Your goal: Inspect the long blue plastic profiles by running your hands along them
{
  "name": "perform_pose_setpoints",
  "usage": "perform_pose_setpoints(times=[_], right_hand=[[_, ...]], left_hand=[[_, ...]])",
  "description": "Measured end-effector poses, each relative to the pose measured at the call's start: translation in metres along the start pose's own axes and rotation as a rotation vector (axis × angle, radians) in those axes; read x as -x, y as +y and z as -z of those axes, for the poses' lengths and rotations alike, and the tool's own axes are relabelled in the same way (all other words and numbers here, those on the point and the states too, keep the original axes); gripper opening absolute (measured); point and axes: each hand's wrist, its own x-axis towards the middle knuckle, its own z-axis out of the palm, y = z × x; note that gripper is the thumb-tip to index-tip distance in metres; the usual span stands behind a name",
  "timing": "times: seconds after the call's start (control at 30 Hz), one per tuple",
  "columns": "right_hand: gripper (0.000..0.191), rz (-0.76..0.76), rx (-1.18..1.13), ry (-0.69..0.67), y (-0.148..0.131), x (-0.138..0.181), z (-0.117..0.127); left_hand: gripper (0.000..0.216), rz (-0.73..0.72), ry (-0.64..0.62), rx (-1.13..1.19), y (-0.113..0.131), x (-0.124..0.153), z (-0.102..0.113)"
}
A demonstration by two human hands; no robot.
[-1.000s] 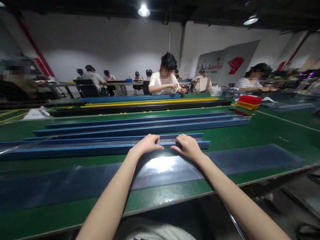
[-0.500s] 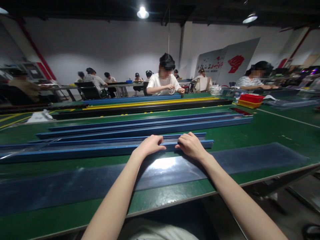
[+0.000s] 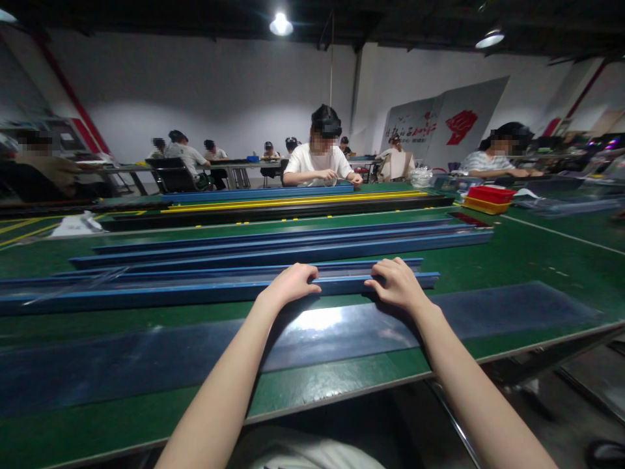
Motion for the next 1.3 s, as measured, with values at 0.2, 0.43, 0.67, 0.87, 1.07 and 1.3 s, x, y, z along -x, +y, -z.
perform_pose_setpoints(times=[0.2,0.43,0.67,0.87,1.07,1.3], right_hand=[[0.016,-0.030,-0.042,-0.042,-0.001,0.000,-0.002],[0.015,-0.072,-0.056,-0.038,-0.002,0.001,-0.002],[0.017,-0.079,-0.073,-0.039,-0.003,0.001,-0.001],[0.014,-0.068,-0.086,-0.068,-0.002,0.001,-0.001],[0.017,-0.086,-0.081,-0.107,-0.003,0.001,-0.002],[0.024,-0.043,-0.040,-0.098,-0.011,-0.003,-0.003]], left_hand=[[0.014,-0.016,0.012,0.005,-0.002,-0.002,-0.002],[0.013,-0.009,0.000,0.010,0.000,-0.002,-0.001],[0.015,-0.001,-0.011,-0.055,0.004,-0.001,0.001],[0.017,0.048,-0.024,-0.107,0.009,0.001,0.004],[0.018,0.054,-0.030,-0.152,0.012,0.002,0.006],[0.017,0.051,-0.028,-0.159,0.013,0.002,0.006]])
